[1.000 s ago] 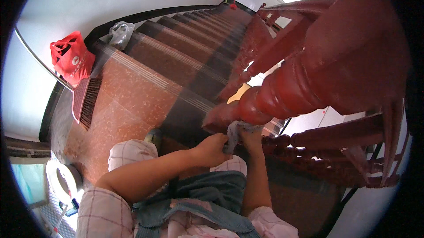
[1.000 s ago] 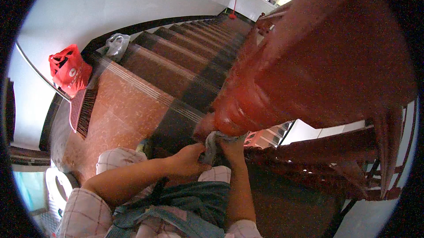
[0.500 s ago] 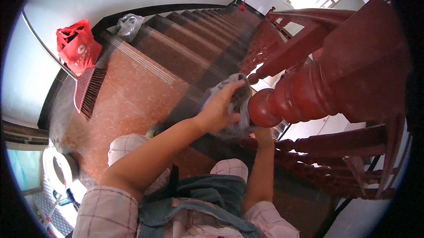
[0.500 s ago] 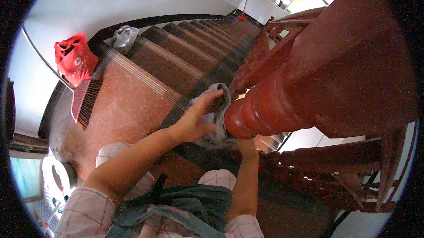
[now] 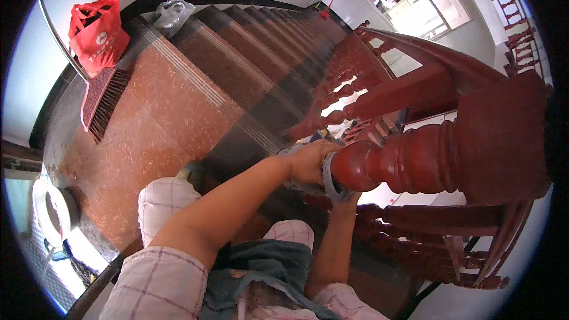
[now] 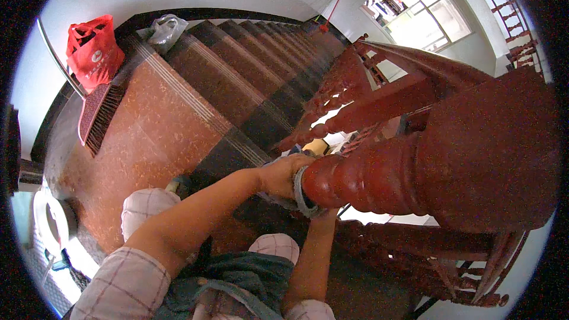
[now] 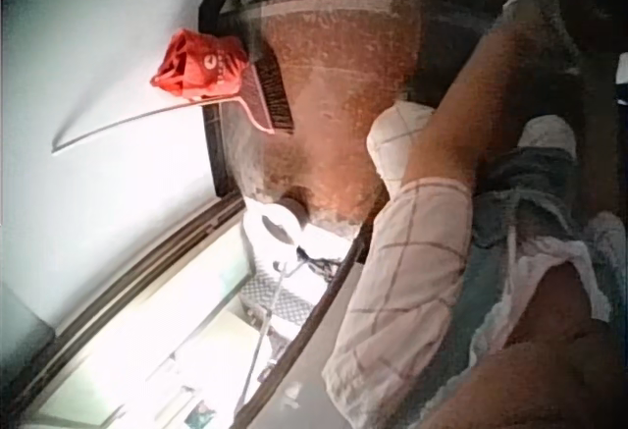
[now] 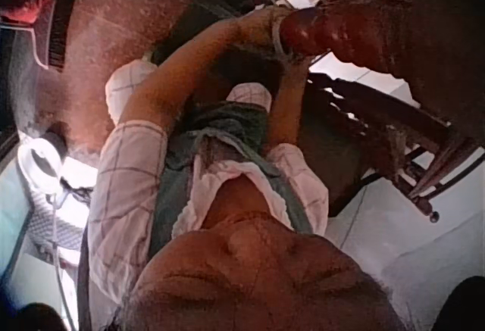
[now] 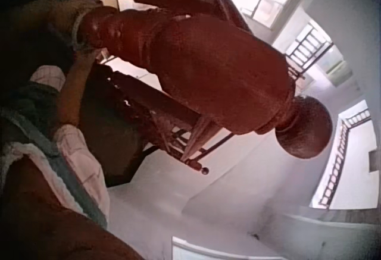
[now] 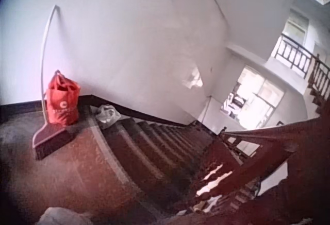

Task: The person sits on a staircase and wipes the wooden newel post and handrail with a grey cloth. They clean the vertical post and the horizontal rail, moving along the railing to cover different sections.

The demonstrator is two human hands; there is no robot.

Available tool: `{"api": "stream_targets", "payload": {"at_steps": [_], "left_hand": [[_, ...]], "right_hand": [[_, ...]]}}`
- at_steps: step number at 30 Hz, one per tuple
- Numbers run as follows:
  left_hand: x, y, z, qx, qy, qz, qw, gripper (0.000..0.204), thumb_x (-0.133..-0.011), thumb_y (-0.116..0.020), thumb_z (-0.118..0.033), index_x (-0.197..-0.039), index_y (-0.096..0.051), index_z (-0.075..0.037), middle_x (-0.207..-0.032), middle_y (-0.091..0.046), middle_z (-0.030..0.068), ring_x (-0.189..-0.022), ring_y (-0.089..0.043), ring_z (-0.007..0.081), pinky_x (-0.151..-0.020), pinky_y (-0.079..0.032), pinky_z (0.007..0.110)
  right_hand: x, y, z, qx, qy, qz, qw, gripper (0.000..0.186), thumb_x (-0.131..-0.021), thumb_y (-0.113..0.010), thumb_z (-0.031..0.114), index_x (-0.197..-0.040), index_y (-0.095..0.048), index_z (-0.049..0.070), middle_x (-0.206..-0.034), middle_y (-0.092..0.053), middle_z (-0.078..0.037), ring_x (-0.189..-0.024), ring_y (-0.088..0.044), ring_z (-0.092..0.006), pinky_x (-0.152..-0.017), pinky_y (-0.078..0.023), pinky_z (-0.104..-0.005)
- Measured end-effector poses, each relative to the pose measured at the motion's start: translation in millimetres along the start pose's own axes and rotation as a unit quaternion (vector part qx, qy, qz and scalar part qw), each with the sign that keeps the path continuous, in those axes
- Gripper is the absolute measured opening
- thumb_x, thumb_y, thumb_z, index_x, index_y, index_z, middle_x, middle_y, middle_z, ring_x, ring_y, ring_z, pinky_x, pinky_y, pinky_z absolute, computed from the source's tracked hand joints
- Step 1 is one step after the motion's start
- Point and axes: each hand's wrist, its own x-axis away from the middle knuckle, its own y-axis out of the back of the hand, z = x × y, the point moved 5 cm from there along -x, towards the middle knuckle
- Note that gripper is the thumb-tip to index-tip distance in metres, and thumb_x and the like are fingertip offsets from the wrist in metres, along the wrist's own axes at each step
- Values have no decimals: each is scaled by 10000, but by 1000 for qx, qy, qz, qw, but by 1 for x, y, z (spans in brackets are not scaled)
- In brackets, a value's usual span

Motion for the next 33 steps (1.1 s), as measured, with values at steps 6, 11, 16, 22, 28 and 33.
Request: {"api": "stream_targets", "payload": {"at_steps": [6, 11, 16, 22, 28, 33], "left_hand": [[-3, 1, 21, -60, -9, 28, 998, 795, -505, -855, -312, -1201, -540, -90, -1234, -553, 103, -1155, -505, 290, -998, -367, 395], [9, -6, 8, -157, 63, -85, 982, 829, -516, -835, -359, -1238, -515, -104, -1229, -545, 114, -1169, -480, 321, -1008, -333, 428], [17, -15, -5, -182, 167, -140, 959, 794, -561, -798, -315, -1254, -489, -80, -1241, -527, 141, -1195, -448, 342, -1016, -318, 435], [33, -13, -11, -136, 70, -253, 955, 603, -640, -680, -100, -1215, -501, -130, -1261, -519, 128, -1223, -422, 331, -980, -318, 442], [55, -27, -29, -130, 106, -335, 927, 650, -626, -597, 81, -1240, -524, -120, -1325, -480, 137, -1257, -415, 339, -1022, -338, 396], [77, -32, -20, -65, 85, -372, 922, 646, -679, -612, 83, -1286, -510, -113, -1330, -481, 145, -1250, -440, 317, -1042, -340, 359]], "right_hand": [[-62, 10, -10, 43, -79, 76, 993, 596, -964, -379, 409, -1405, -290, 20, -1391, -393, -174, -1265, -414, -252, -1081, -298, -404], [-50, 25, -8, 114, -1, 83, 990, 624, -955, -386, 448, -1371, -336, -16, -1359, -426, -199, -1248, -438, -260, -1071, -316, -400], [-30, 28, -10, -10, 42, 112, 993, 552, -970, -352, 406, -1357, -356, 13, -1348, -438, -146, -1243, -432, -249, -1073, -305, -391], [-19, 28, -30, -116, 27, 30, 992, 609, -937, -412, 452, -1352, -361, 10, -1339, -442, -159, -1246, -430, -289, -1079, -292, -432], [17, -6, -48, -87, 100, 18, 991, 518, -956, -382, 373, -1352, -346, 41, -1361, -407, -151, -1272, -379, -325, -1088, -269, -439], [29, 4, -68, 134, 187, -111, 967, 544, -956, -359, 392, -1360, -317, 30, -1380, -365, -149, -1264, -378, -330, -1069, -299, -443]]}}
